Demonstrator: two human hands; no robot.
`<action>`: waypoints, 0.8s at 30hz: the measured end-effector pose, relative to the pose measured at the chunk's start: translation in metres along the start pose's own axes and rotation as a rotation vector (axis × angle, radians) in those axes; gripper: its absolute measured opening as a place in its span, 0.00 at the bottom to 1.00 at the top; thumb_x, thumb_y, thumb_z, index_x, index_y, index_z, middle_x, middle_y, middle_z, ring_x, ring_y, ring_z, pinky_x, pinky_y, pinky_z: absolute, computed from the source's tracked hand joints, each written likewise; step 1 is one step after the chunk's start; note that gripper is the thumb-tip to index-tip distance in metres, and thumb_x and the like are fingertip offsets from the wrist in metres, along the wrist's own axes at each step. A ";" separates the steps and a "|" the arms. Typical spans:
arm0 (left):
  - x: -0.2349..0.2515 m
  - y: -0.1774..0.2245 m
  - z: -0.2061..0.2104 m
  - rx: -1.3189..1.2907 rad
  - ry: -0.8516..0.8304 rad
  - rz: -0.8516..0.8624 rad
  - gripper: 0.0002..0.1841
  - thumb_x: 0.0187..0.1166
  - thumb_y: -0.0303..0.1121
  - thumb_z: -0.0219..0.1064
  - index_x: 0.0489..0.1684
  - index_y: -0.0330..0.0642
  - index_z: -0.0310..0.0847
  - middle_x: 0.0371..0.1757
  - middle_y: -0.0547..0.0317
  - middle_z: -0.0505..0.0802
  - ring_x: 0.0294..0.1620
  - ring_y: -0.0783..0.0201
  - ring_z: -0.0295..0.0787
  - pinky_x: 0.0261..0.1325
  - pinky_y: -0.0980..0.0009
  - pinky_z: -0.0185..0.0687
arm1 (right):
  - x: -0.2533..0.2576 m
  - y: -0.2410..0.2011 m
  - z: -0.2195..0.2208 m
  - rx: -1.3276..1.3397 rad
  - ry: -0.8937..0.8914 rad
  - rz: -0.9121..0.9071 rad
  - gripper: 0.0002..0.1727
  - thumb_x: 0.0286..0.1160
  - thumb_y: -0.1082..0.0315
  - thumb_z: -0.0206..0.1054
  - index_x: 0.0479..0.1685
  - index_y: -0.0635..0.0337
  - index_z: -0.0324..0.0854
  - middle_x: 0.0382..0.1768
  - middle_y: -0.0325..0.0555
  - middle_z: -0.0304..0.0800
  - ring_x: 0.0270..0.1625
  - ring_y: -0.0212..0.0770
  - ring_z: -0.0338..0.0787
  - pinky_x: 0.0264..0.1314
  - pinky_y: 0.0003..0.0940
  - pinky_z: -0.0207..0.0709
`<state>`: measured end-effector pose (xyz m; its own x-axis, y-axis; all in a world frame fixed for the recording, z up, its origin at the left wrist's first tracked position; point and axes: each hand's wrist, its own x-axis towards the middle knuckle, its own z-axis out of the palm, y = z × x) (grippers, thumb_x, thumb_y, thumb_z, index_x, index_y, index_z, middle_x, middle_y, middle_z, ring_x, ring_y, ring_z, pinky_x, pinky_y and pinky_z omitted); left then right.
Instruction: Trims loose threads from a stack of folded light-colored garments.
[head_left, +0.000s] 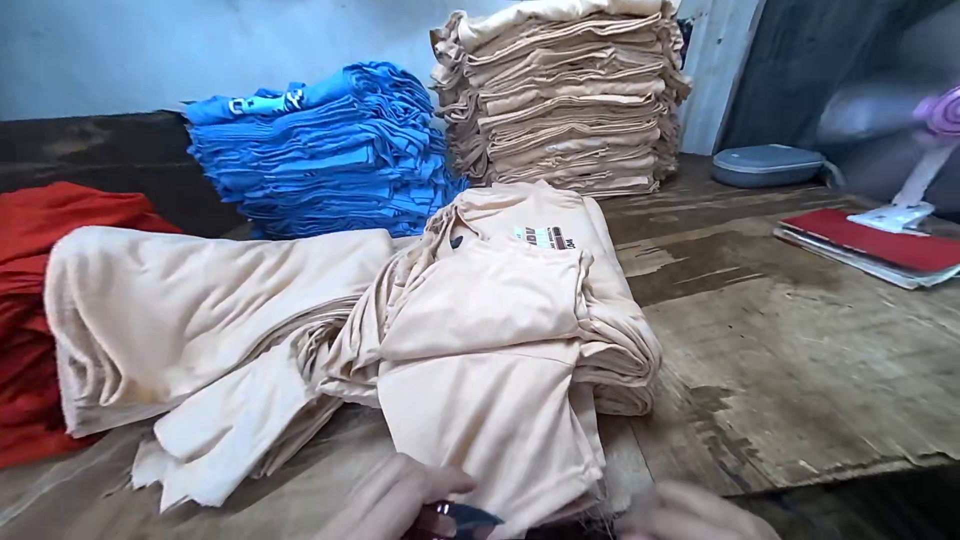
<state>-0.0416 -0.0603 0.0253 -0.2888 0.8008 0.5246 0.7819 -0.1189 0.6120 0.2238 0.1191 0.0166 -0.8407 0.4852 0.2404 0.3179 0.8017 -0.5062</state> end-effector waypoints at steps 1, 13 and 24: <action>0.006 0.009 0.011 -0.066 0.088 -0.009 0.13 0.74 0.35 0.77 0.50 0.37 0.91 0.39 0.51 0.89 0.37 0.67 0.86 0.37 0.73 0.83 | 0.014 -0.008 -0.001 0.069 0.171 0.013 0.15 0.85 0.57 0.67 0.46 0.56 0.95 0.46 0.45 0.96 0.46 0.41 0.95 0.50 0.43 0.90; 0.033 -0.027 0.096 0.029 0.516 -0.122 0.20 0.66 0.28 0.71 0.58 0.34 0.85 0.43 0.58 0.91 0.39 0.78 0.86 0.42 0.82 0.85 | 0.067 -0.001 0.042 0.793 0.788 -0.073 0.07 0.80 0.72 0.67 0.37 0.58 0.91 0.36 0.35 0.92 0.32 0.26 0.90 0.33 0.23 0.87; 0.054 -0.017 0.074 0.129 0.372 0.162 0.16 0.81 0.45 0.70 0.61 0.51 0.89 0.50 0.59 0.91 0.52 0.66 0.87 0.55 0.68 0.84 | -0.015 0.044 0.028 0.851 0.421 -0.212 0.10 0.85 0.58 0.67 0.41 0.51 0.91 0.42 0.31 0.92 0.49 0.26 0.90 0.55 0.25 0.85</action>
<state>-0.0298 0.0287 -0.0009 -0.3177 0.5084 0.8004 0.8897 -0.1321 0.4371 0.2385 0.1371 -0.0323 -0.5659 0.5776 0.5883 -0.3839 0.4468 -0.8081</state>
